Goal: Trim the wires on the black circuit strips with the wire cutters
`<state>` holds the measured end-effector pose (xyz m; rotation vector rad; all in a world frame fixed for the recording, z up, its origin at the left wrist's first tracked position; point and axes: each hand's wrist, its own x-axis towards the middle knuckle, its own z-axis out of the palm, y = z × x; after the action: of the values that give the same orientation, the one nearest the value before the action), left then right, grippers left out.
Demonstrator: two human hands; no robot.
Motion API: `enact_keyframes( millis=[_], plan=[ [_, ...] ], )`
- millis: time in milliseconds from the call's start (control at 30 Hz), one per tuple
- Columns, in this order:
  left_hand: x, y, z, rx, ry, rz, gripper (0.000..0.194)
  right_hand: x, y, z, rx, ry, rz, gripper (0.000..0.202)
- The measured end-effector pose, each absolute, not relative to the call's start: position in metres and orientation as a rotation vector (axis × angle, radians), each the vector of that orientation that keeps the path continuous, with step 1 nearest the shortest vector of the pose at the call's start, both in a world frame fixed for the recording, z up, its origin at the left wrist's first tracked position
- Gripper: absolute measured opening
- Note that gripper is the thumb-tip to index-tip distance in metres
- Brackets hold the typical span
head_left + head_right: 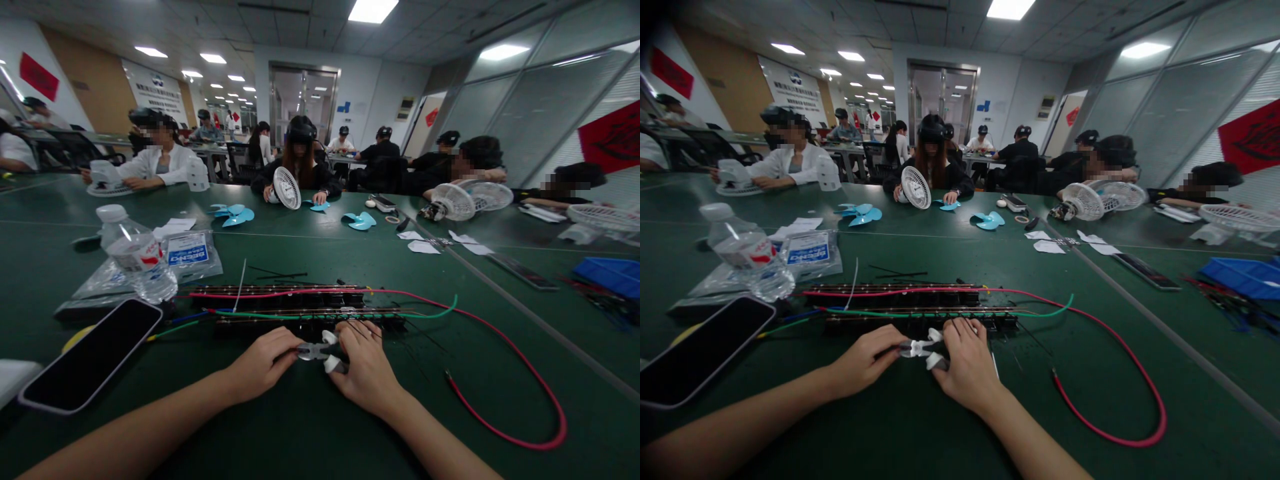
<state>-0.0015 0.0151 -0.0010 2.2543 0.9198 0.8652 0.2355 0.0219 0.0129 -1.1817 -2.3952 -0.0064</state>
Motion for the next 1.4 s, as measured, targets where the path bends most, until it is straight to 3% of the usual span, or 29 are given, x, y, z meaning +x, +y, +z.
enact_keyframes(
  millis=[667, 1300, 1400],
  plan=[
    [-0.0009, 0.0158, -0.0004, 2.216, 0.983, 0.857, 0.020, 0.2324, 0.0229, 0.0074, -1.157, -2.306, -0.069, 0.015],
    [-0.0007, 0.0152, 0.0002, 2.213, 1.002, 0.859, 0.020, 0.2312, 0.0229, 0.0046, -1.209, -2.303, -0.107, 0.019],
    [0.0008, 0.0147, 0.0023, 2.195, 1.010, 0.859, 0.019, 0.2295, 0.0221, 0.0070, -1.209, -2.291, -0.133, 0.026]
  ],
)
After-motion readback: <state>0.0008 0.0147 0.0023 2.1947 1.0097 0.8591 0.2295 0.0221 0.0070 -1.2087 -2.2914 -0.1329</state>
